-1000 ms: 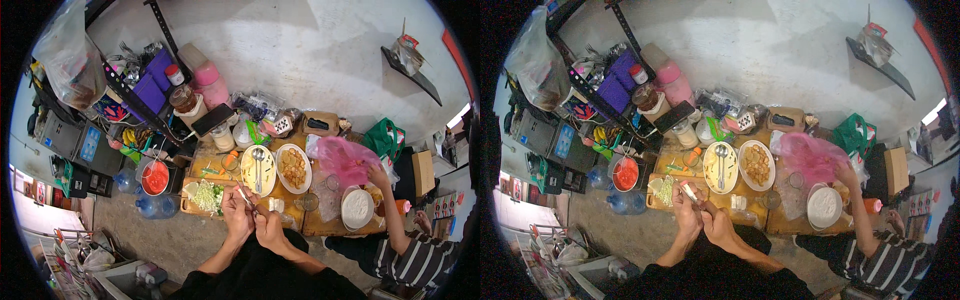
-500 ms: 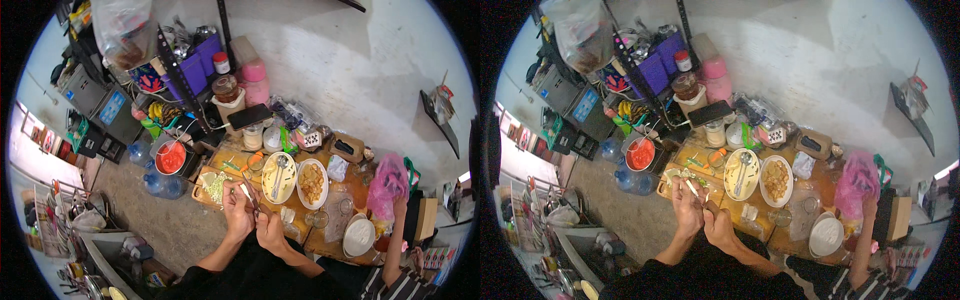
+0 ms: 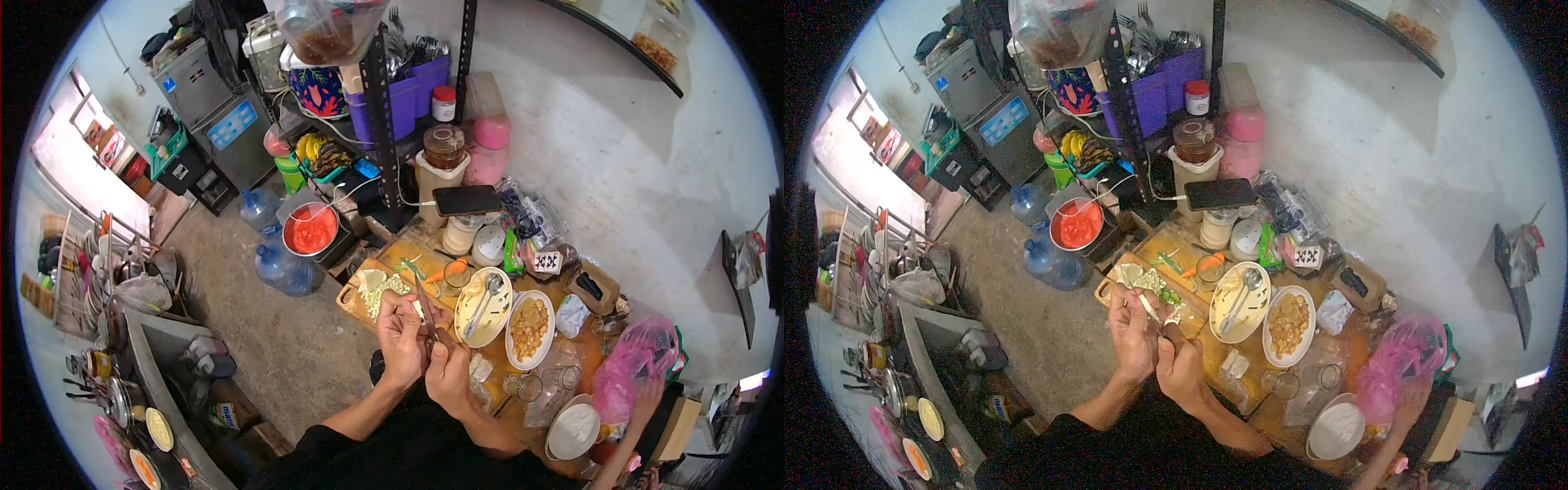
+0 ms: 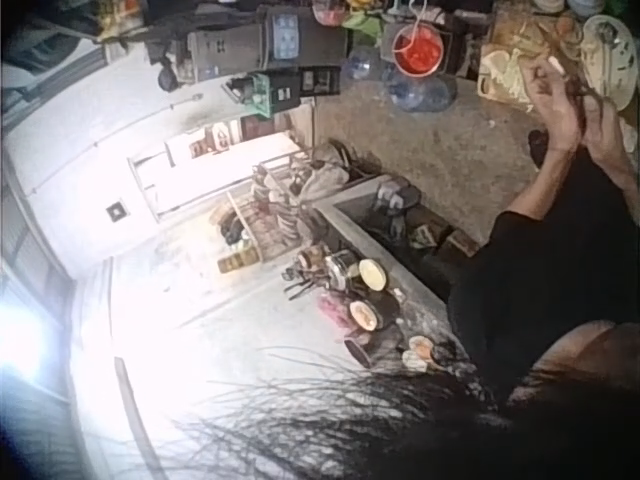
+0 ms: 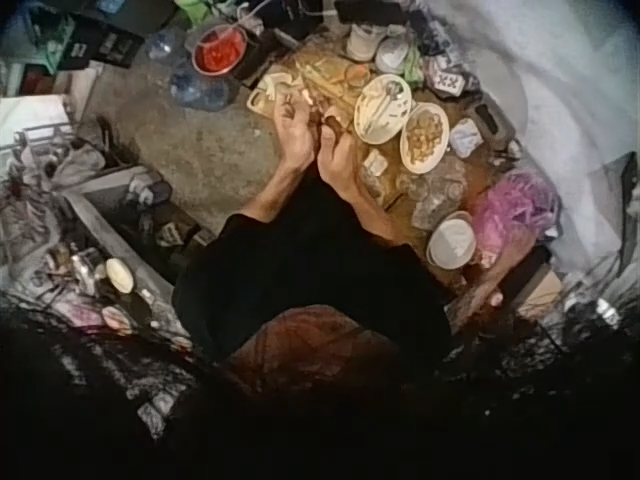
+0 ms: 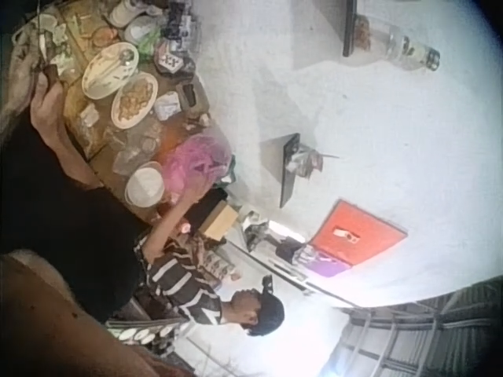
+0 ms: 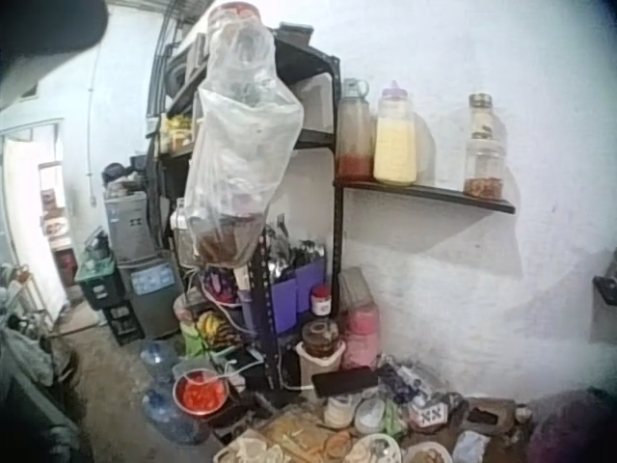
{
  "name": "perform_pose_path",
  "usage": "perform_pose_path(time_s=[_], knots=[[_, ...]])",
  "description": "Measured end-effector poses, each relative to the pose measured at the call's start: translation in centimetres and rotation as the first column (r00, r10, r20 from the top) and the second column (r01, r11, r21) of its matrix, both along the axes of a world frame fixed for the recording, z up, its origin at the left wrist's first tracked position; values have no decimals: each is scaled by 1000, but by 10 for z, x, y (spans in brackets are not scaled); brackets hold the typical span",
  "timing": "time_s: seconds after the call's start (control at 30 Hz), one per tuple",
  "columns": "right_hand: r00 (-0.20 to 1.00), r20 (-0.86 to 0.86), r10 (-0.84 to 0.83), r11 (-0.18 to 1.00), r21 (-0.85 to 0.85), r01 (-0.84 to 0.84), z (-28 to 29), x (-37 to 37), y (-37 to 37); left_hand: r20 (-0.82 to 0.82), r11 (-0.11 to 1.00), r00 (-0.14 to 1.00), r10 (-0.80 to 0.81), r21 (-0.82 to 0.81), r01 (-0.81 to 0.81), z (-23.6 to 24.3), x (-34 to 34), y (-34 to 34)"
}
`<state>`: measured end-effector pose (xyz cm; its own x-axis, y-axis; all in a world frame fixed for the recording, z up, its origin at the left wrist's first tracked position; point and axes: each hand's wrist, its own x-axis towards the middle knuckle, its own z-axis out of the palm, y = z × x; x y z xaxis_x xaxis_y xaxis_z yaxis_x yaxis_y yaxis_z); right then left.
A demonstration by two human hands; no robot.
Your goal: Cutting tofu into small cubes and peeling garlic or a similar small ingredient on a wooden cutting board in a kitchen prep area.
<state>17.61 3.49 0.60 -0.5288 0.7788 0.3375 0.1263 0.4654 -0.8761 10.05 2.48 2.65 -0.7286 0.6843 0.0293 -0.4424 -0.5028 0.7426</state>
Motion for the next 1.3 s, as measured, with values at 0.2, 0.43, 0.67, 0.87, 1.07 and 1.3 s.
perform_pose_path(time_s=[0.2, 0.43, 0.67, 0.87, 1.07, 1.3], knots=[[1000, -19, 7, 994, -109, -9, 1, -1, -1, 96, 998, 995, 18, 53, -23, -5, -3, -3], [999, -32, 7, 994, -111, -10, -1, 2, 2, 163, 999, 987, 8, 34, -14, -14, -3, -1], [999, -34, -24, 996, -91, 20, 6, 0, 0, 189, 998, 981, 36, 53, -46, -9, -2, 1], [1000, -3, 21, 995, -95, -21, 5, -1, 1, 146, 996, 989, 21, 84, -33, -17, -5, -2], [1000, 16, 25, 997, -77, -23, 13, 0, 4, 105, 997, 994, -4, 72, -4, -14, -3, -2], [1000, 10, 25, 997, -76, -24, 10, 2, 7, 79, 998, 997, -9, 69, 3, -13, 0, -1]])
